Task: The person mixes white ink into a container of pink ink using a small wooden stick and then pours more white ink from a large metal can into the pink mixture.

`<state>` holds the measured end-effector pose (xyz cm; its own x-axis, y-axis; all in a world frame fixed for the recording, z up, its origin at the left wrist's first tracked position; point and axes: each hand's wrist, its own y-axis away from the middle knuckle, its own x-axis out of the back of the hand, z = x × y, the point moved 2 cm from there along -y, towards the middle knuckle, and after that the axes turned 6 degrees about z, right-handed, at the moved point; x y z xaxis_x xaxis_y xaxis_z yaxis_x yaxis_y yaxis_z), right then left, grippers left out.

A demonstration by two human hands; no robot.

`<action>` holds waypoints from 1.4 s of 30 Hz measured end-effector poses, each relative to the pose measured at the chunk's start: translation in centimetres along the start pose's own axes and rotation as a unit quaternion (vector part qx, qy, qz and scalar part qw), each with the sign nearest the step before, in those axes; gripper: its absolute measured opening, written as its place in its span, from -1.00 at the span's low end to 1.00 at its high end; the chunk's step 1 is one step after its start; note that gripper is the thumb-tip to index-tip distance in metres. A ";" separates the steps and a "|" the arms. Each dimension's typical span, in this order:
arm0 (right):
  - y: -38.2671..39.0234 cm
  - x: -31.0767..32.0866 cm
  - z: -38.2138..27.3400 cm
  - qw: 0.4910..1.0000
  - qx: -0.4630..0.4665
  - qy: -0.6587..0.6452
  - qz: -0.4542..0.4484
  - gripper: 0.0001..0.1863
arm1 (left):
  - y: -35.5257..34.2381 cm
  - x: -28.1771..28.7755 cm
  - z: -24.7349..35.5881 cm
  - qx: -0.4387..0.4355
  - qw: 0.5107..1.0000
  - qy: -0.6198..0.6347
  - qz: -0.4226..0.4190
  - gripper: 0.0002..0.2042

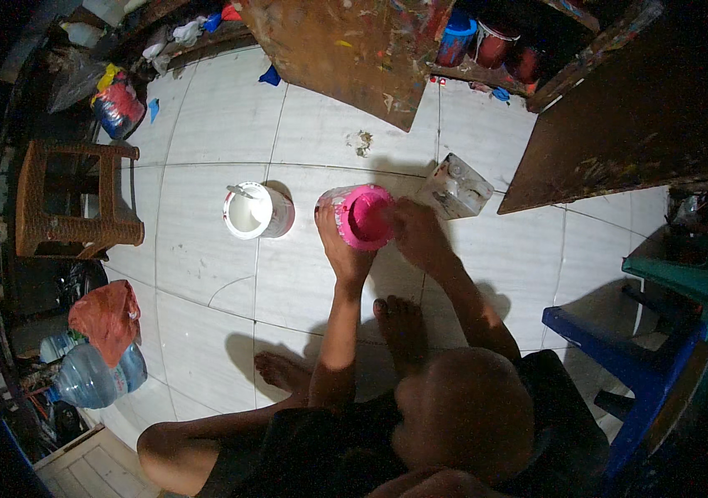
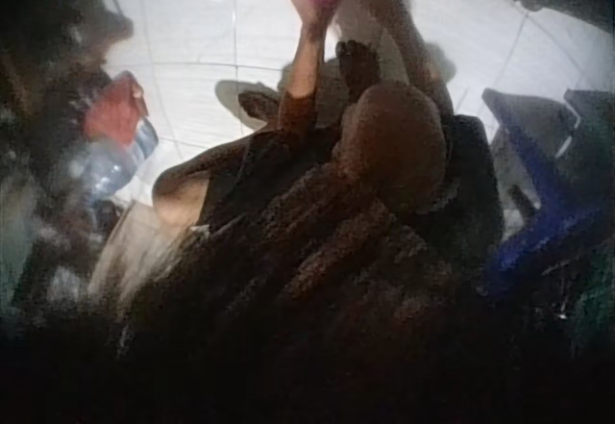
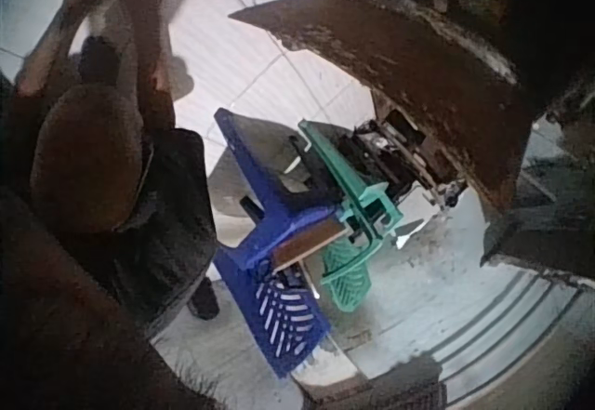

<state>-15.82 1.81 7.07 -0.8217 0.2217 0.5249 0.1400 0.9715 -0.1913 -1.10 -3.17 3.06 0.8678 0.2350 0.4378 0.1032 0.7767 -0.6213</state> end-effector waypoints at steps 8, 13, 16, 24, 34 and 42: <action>-0.5 0.9 0.3 0.999 0.012 -0.001 0.042 -0.77 | -0.2 0.0 0.5 -0.014 1.000 -0.002 -0.002 -0.25; -0.3 1.0 0.0 0.998 -0.048 0.003 0.048 -0.84 | -0.1 -0.1 0.0 0.009 1.000 0.018 -0.010 -0.28; 0.0 0.8 -0.1 0.999 -0.023 0.000 0.028 -0.81 | -0.6 -0.2 0.9 -0.004 1.000 0.022 -0.016 -0.32; -1.3 1.8 -1.3 0.995 -0.101 0.005 -0.010 -0.75 | 0.2 0.4 -0.5 0.108 0.992 0.061 -0.033 -0.33; -0.6 1.5 -0.5 0.999 0.030 0.037 0.004 -0.82 | 1.2 -0.7 -0.6 0.009 0.999 -0.034 -0.001 -0.32; -1.7 2.5 -0.9 0.995 -0.065 -0.048 -0.051 -0.65 | 1.0 0.2 -0.4 0.032 0.999 0.014 0.015 -0.34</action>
<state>-17.61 0.78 9.45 -0.8834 0.1175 0.4538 0.1170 0.9927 -0.0292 -0.64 -2.60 2.25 0.8836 0.2426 0.4005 0.0464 0.8057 -0.5905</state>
